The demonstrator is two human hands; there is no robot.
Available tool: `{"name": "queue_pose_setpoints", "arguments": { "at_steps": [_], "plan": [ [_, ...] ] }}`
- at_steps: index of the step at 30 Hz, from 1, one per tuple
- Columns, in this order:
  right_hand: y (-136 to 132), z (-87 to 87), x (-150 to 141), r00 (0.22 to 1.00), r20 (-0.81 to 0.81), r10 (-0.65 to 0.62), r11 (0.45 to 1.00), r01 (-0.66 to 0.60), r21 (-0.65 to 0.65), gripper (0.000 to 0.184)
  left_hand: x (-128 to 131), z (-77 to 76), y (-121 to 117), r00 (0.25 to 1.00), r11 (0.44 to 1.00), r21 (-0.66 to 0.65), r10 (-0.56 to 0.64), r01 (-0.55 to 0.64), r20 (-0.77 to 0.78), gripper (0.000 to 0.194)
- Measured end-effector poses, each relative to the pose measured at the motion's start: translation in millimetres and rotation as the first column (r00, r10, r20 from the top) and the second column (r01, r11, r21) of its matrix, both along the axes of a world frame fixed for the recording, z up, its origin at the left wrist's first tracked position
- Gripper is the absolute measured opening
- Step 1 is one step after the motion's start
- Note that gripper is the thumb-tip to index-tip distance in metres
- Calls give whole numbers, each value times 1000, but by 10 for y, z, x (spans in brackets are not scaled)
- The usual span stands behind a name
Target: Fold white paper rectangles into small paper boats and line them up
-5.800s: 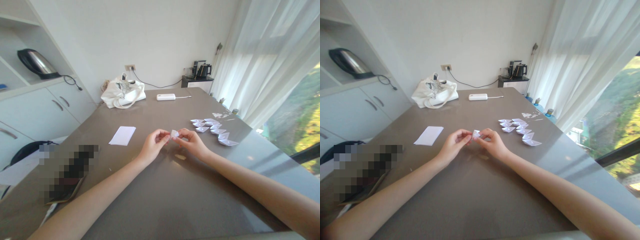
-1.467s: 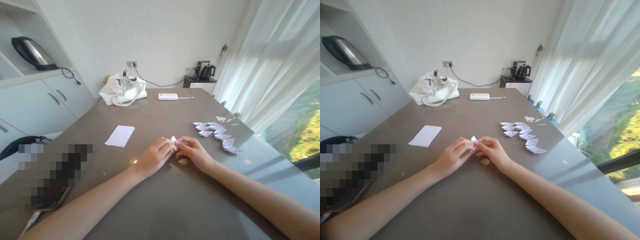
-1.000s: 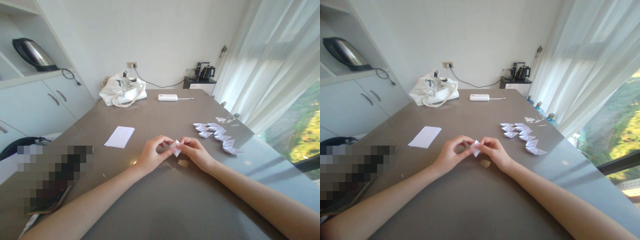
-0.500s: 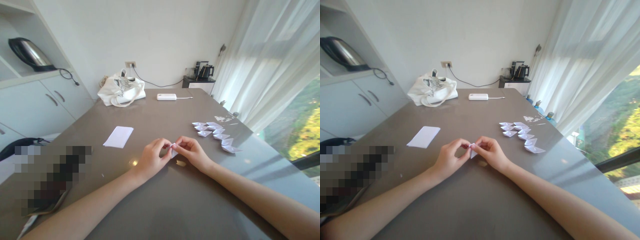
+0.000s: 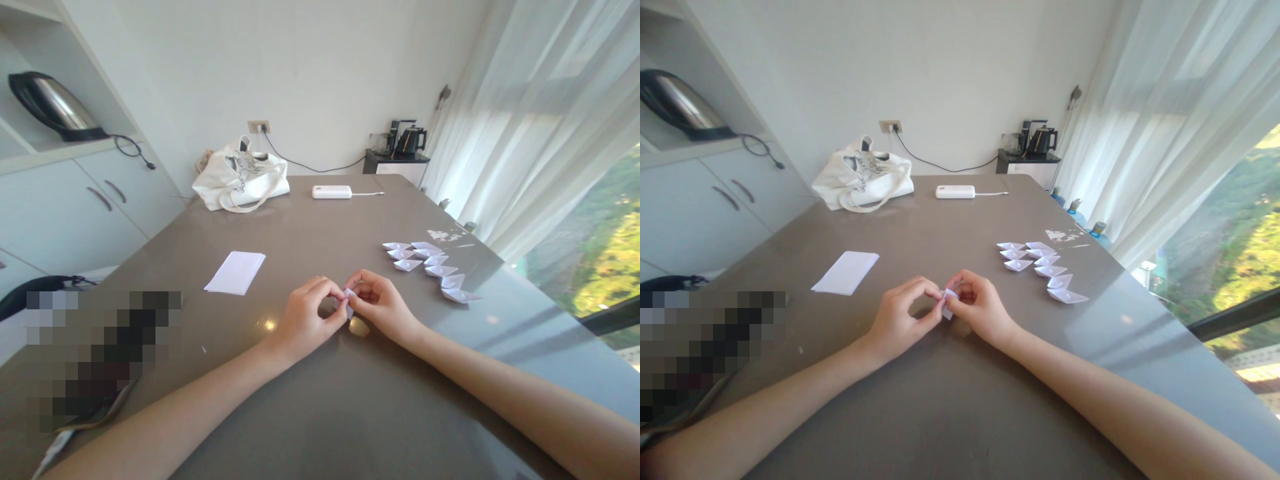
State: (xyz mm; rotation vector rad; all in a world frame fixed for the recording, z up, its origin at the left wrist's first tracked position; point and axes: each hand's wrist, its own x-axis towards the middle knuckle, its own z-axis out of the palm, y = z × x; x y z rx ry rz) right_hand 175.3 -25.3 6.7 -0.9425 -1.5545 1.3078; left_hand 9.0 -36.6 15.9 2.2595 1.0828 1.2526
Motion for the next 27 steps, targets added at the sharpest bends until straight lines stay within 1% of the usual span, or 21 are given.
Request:
{"name": "queue_pose_setpoints", "arguments": {
  "at_steps": [4, 7, 11, 18, 20, 23, 27],
  "plan": [
    [55, -15, 24, 1000, -1, -5, 1000, 5, 9, 27, 9, -21, 46, 990, 981, -195, 6, 21, 138, 8],
    [78, -21, 41, 1000, 13, -20, 999, 19, 35, 26, 1, -69, 108, 972, 957, -284, 15, 53, 233, 8],
    [64, -6, 46, 999, 34, -11, 998, 9, 58, 22, -20, -101, 147, 958, 935, -340, 7, 95, 288, 13],
    [33, 7, 32, 993, 108, -39, 992, 26, 120, 14, -12, -88, 144, 928, 904, -392, -12, 168, 371, 16],
    [29, 9, 34, 992, 116, -44, 991, 28, 134, 14, -19, -79, 155, 920, 892, -412, -10, 185, 392, 17],
    [28, 14, 41, 993, 116, -27, 992, 12, 127, 20, -32, -61, 170, 907, 874, -443, 7, 198, 420, 20],
    [38, 15, 48, 994, 108, -36, 993, 24, 113, 22, -39, -58, 182, 907, 869, -456, 20, 192, 420, 23]
  ]
}}
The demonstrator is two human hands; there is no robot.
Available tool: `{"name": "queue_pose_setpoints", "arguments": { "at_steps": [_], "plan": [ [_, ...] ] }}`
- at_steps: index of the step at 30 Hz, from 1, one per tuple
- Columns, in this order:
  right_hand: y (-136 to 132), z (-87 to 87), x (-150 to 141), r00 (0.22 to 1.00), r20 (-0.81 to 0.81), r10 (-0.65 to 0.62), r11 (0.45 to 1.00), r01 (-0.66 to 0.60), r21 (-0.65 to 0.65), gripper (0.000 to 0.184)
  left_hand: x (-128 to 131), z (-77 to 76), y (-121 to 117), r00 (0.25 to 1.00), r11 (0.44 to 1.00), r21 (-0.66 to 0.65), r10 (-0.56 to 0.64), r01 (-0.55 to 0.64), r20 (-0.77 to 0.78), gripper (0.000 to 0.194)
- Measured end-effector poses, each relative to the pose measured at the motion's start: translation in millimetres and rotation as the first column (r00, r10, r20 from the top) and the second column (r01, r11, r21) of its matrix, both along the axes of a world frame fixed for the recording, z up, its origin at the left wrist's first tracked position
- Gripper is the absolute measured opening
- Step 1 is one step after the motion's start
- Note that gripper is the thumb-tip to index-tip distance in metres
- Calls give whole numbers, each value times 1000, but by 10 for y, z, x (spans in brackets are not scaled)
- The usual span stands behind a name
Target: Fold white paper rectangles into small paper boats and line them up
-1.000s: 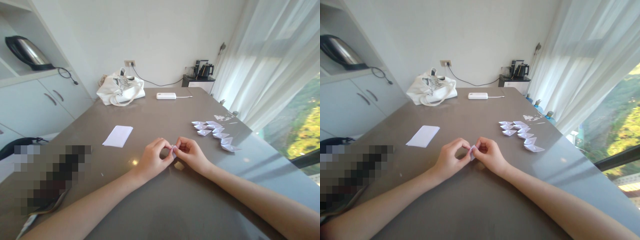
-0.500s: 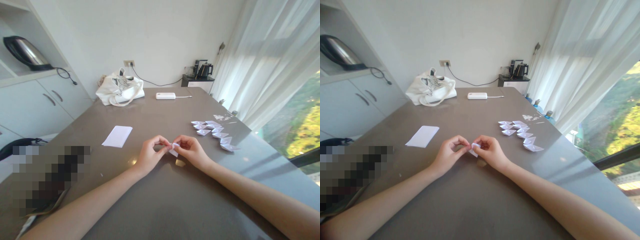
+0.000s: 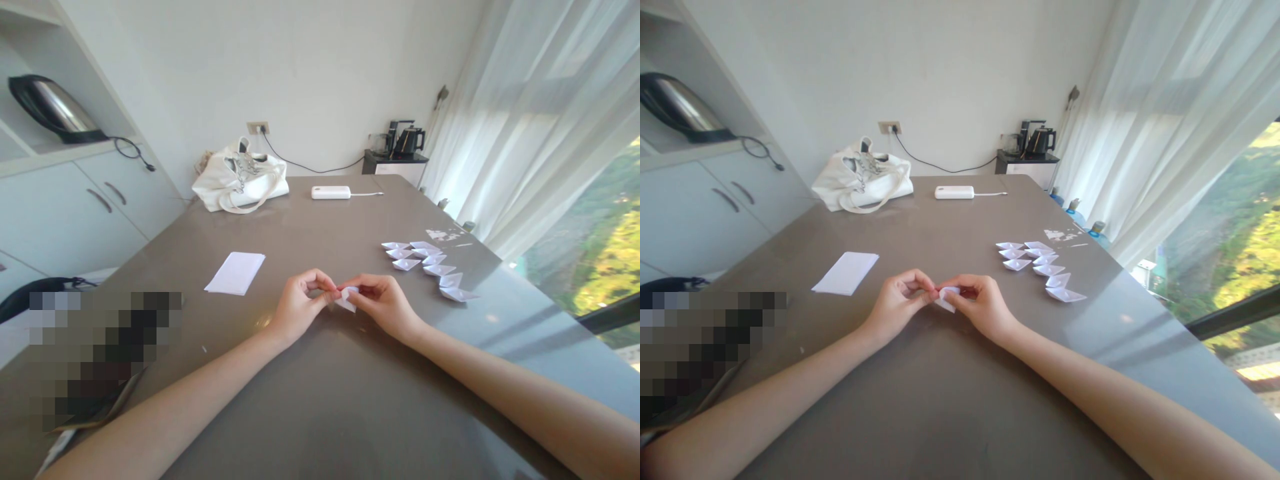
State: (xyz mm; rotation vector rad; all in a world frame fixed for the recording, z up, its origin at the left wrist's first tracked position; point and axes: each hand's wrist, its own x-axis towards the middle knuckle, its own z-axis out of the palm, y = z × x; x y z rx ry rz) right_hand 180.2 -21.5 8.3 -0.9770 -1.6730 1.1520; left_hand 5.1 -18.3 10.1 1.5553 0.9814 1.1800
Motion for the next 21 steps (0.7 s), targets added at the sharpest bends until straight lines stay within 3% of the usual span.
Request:
{"name": "queue_pose_setpoints", "arguments": {
  "at_steps": [12, 21],
  "plan": [
    [-25, 31, -4, 998, 61, -32, 999, 30, 36, 6, 10, -71, 9, 998, 998, 5, -57, 57, -27, 22],
    [48, -20, 14, 984, -163, -75, 993, 60, -101, 29, -16, -4, 25, 999, 999, -44, 31, -30, 22, 23]
  ]
}}
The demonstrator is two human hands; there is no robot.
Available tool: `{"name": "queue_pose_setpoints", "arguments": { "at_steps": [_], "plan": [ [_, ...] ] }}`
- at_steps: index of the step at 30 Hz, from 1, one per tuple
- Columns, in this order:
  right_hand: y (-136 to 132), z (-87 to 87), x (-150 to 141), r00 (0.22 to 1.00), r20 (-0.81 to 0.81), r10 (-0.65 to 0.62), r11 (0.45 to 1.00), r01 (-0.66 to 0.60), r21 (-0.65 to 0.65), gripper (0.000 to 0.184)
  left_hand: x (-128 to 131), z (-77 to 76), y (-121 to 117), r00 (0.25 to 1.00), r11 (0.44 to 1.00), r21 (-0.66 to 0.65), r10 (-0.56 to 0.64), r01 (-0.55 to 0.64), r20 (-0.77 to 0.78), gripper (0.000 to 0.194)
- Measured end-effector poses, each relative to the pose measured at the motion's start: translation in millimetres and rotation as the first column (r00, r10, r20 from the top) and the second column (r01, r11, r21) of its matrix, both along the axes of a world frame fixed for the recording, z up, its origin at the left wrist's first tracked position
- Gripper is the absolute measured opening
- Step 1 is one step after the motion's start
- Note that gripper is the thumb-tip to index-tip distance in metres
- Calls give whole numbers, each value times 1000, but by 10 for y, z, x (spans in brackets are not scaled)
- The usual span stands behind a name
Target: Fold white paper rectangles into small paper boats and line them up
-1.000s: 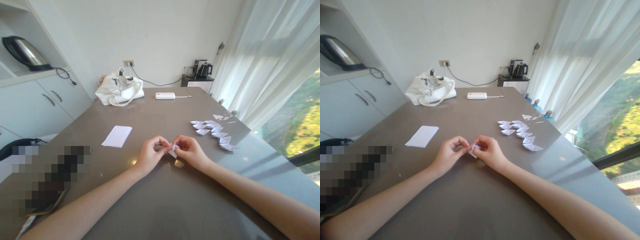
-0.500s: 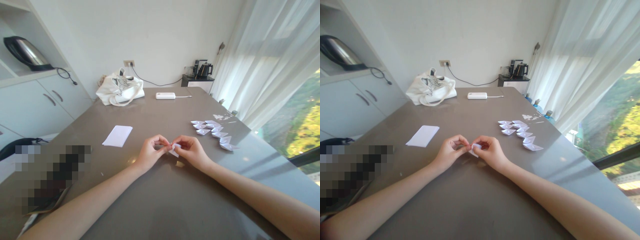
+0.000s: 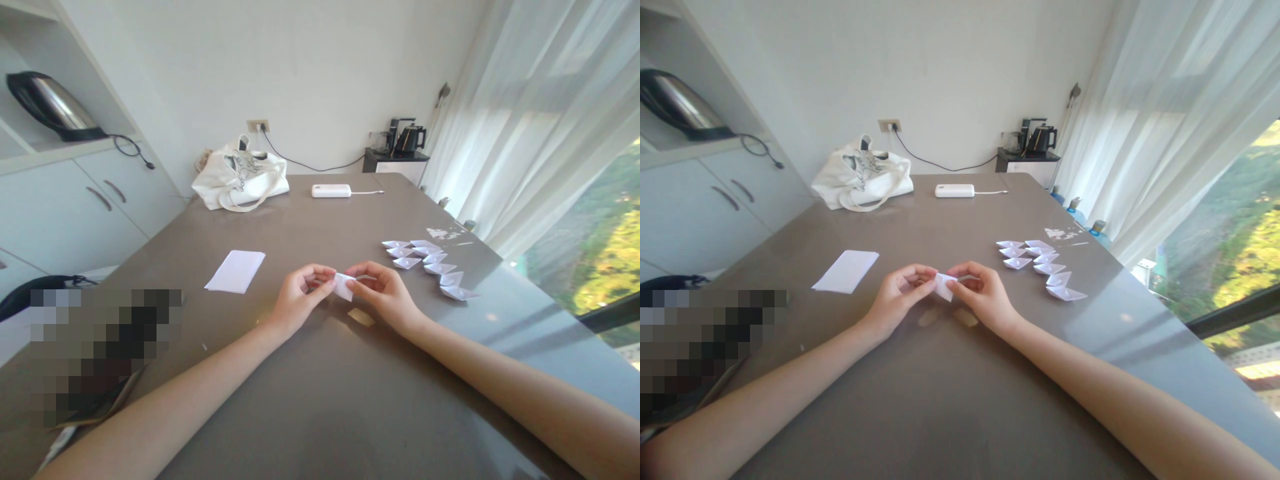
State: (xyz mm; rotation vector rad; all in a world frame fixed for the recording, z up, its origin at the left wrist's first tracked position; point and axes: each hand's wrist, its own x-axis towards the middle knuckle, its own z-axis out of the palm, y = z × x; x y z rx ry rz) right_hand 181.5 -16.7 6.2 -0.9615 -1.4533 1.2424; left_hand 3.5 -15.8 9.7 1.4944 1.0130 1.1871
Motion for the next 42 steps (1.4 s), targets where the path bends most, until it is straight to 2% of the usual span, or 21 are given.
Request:
{"name": "queue_pose_setpoints", "arguments": {
  "at_steps": [5, 10, 16, 23, 28, 35, 42],
  "plan": [
    [1, -31, 3, 1000, 16, 25, 1000, -25, -7, 29, -12, -21, 11, 993, 999, 3, -36, 37, -111, 26],
    [0, -18, -12, 998, -37, 58, 998, -59, -27, 30, -12, -70, 29, 991, 994, 113, 10, 5, -135, 24],
    [-7, 4, -15, 997, -54, 64, 998, -65, -12, 27, -2, -83, 43, 997, 996, -49, -73, 72, -18, 37],
    [2, 2, -8, 999, -13, 50, 999, -51, -18, 37, 4, -57, 22, 998, 1000, 11, -28, 29, -54, 27],
    [9, -29, -6, 984, 96, 148, 985, -138, -106, 34, 9, -61, -3, 996, 999, 40, -12, 15, -84, 24],
    [15, 7, 18, 994, 99, 42, 998, -37, -45, 32, 15, -51, -7, 999, 1000, 6, -30, 30, -40, 25],
    [39, -25, 42, 990, 139, 19, 1000, -19, -2, 32, -9, -37, 38, 997, 986, -151, -79, 77, -8, 27]
  ]
}}
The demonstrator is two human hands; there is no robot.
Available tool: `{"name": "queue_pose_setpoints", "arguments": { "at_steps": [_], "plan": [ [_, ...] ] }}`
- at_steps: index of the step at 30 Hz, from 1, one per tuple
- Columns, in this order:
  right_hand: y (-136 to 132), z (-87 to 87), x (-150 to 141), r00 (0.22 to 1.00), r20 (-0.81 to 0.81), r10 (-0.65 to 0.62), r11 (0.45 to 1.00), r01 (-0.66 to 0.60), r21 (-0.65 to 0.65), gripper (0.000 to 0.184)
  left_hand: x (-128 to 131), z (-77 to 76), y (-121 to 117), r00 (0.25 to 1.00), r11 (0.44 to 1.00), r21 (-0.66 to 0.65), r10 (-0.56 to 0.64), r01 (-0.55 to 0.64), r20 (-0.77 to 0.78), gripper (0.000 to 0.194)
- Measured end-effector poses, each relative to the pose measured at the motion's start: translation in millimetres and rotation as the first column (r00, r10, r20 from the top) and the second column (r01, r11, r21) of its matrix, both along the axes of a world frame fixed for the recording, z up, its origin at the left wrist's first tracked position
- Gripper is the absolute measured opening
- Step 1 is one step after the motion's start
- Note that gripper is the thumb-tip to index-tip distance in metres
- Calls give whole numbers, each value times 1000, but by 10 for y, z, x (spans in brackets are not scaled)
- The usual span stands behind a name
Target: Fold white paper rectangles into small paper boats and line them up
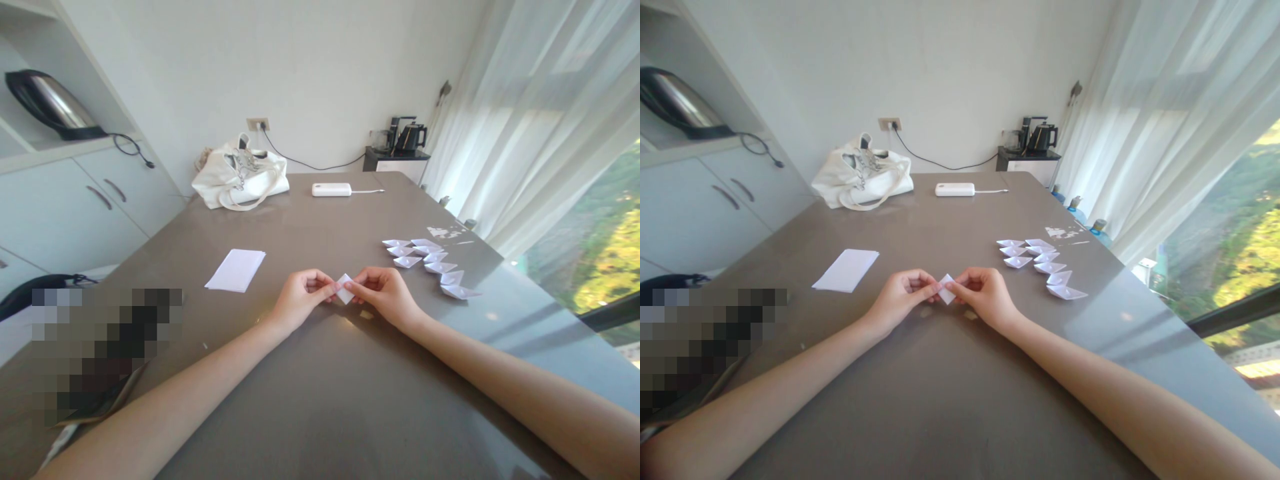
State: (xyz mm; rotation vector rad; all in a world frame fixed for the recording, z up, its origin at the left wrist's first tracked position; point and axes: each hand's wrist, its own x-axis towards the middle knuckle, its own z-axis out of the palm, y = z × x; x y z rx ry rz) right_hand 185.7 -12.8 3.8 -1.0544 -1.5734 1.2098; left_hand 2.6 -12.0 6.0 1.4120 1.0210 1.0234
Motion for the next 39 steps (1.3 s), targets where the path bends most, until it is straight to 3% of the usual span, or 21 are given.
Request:
{"name": "queue_pose_setpoints", "arguments": {
  "at_steps": [7, 20, 26, 39],
  "plan": [
    [-11, 10, 10, 1000, 17, -15, 1000, 16, -24, 34, 19, 5, -17, 999, 999, -34, 37, -36, 36, 28],
    [-17, 0, -1, 1000, 6, -8, 999, 8, -47, 36, 14, 23, -15, 997, 994, 77, 80, -80, 9, 27],
    [6, 21, 3, 998, -53, -34, 999, 35, 29, 33, 10, -4, -11, 1000, 1000, -27, -12, 12, 22, 29],
    [-7, 22, -3, 998, -53, -26, 997, 30, 65, 31, 19, 64, -53, 998, 999, -5, -34, 35, 56, 22]
  ]
}}
